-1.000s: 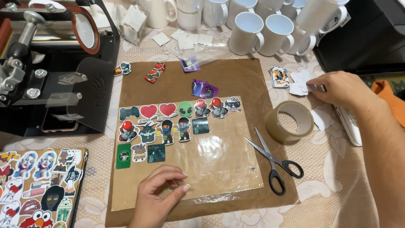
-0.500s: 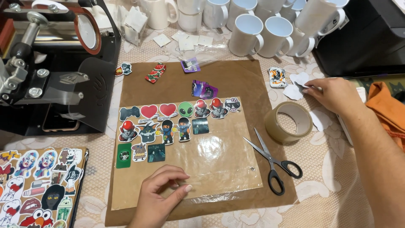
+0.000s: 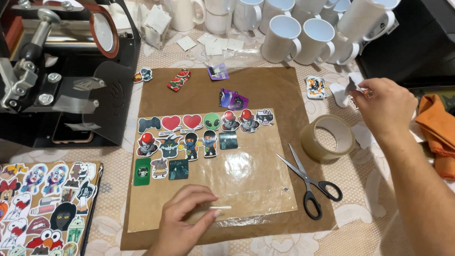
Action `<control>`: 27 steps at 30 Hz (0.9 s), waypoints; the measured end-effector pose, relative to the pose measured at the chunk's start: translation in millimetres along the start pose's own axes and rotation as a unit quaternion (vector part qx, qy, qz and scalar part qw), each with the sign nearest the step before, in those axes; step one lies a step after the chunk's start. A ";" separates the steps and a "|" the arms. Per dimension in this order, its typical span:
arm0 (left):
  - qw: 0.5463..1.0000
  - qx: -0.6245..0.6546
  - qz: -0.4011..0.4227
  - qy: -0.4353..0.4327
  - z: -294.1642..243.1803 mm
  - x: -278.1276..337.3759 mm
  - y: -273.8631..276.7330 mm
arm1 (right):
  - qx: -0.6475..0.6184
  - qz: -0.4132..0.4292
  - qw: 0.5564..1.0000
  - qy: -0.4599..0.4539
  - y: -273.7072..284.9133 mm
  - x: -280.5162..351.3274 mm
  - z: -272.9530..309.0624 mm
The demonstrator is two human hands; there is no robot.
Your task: Peeling stickers from backing, cutting them with scissors, and arranging them on a surface for preparation.
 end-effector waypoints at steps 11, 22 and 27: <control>0.933 -0.192 0.080 -0.294 -30.8 10.6 -13.8 | -0.189 0.070 0.941 0.272 83.2 95.8 180.7; 0.878 -0.334 0.274 -0.206 -5.2 24.4 -45.4 | -0.329 0.139 0.909 0.214 60.9 144.7 243.9; 0.885 -0.307 0.298 -0.183 -7.5 23.4 -46.0 | -0.392 0.114 0.897 0.170 73.1 127.4 239.1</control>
Point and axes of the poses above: each hand's wrist, its own x-axis away from the middle knuckle, its own y-axis out of the back of the hand, z = x × y, the point moved 4 cm from there along -x, towards the middle knuckle, and after that the axes turned 3 degrees about y, right-handed, at the moved point
